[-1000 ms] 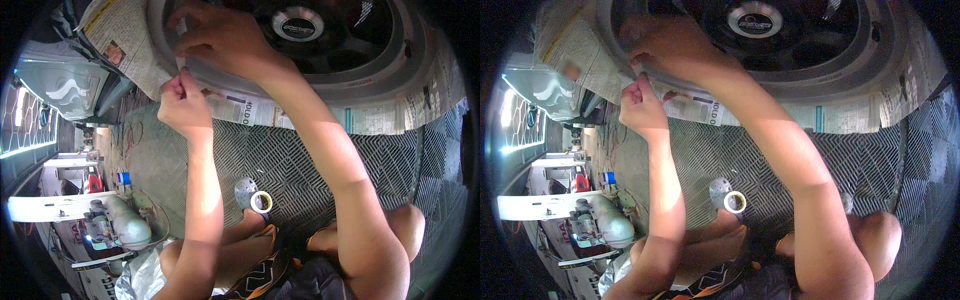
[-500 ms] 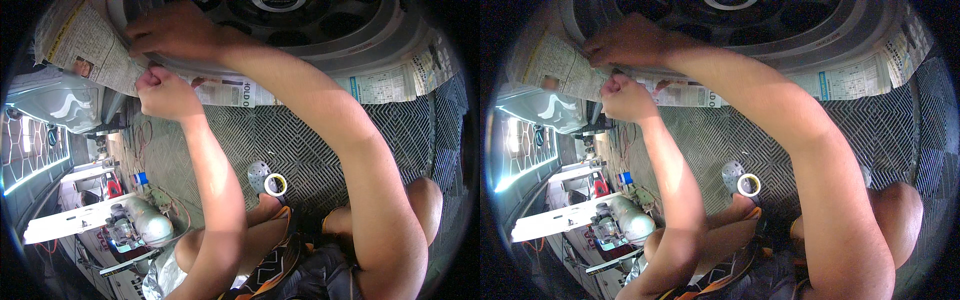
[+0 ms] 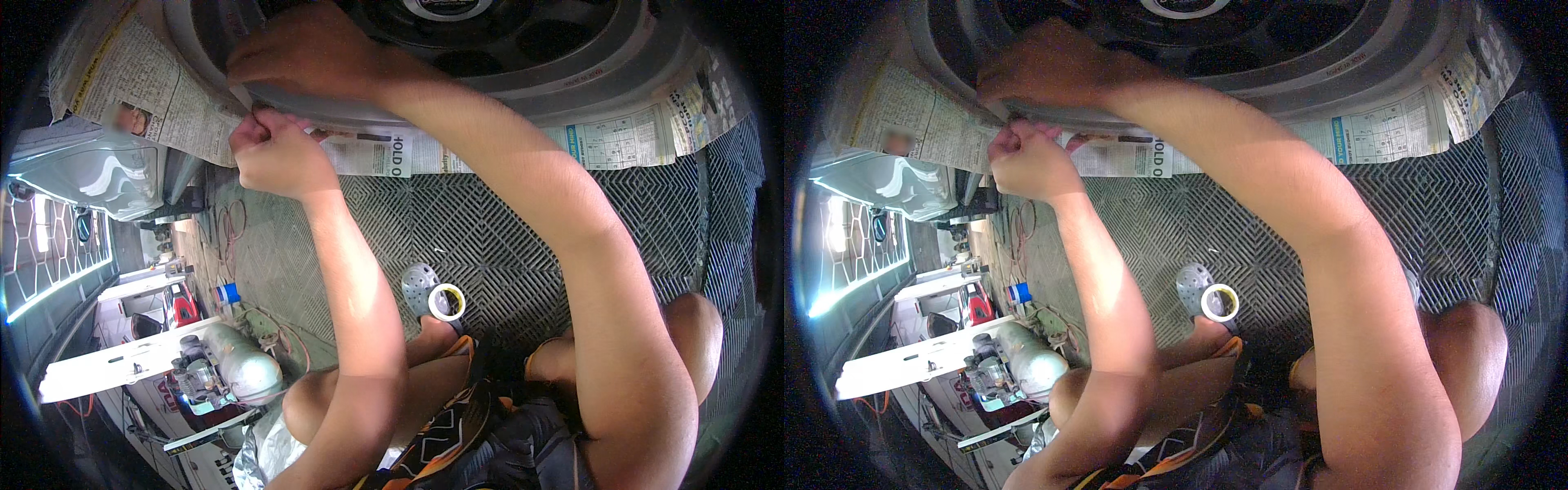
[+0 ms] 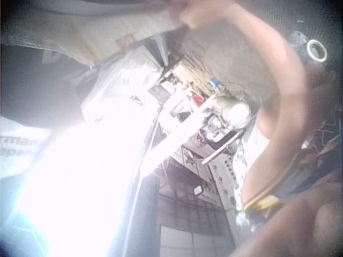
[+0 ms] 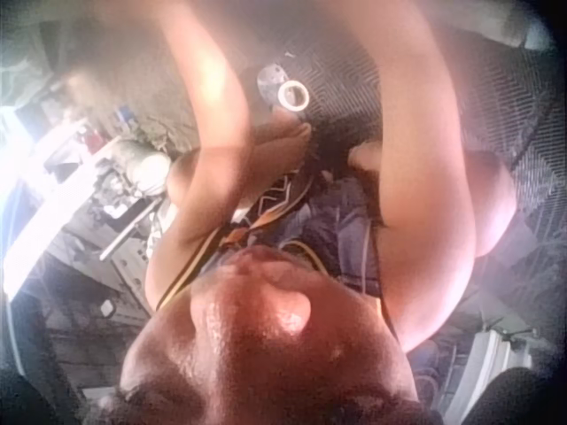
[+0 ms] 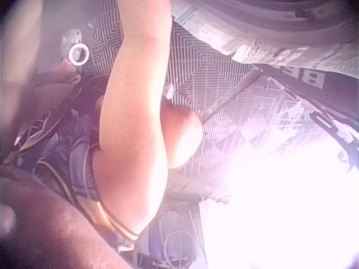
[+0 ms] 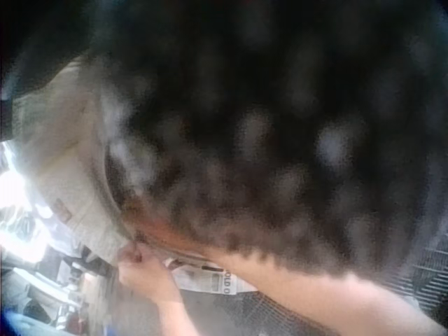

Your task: The person sits on the floor and applies masking tape to the sidewall of a car tire to cover the surface. They repeatedly tear pieces of tape and smooth them along the tire's edge, working around the circumference.

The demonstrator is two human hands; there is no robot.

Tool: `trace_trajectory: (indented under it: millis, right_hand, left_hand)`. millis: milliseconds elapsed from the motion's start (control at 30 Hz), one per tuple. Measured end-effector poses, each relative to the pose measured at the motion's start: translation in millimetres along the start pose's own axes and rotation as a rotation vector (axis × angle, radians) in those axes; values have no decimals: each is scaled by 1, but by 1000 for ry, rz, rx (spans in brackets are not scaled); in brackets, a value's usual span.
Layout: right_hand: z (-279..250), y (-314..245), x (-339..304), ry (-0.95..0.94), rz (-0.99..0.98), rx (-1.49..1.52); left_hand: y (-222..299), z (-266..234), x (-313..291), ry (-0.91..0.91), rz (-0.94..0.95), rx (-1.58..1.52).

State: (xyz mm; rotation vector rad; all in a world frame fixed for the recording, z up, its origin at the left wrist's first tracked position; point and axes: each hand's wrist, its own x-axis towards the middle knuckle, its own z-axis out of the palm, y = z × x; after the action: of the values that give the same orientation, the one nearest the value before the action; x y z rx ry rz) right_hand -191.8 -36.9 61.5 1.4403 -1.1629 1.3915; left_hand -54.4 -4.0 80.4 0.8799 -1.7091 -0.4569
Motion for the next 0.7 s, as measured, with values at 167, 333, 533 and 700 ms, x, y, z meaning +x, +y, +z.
trace_trajectory:
  millis: [167,333,533,700]
  right_hand:
    - [-16,-9,25,90,-141,-64]
    - [-26,-26,41,95,-166,-204]
    - [-14,-26,33,272,-90,-50]
    - [-17,-41,32,102,-60,-219]
  left_hand:
    - [-2,0,9,52,78,110]
    - [-15,-1,15,142,213,266]
    - [-33,6,25,195,259,260]
    - [-36,-4,26,202,318,326]
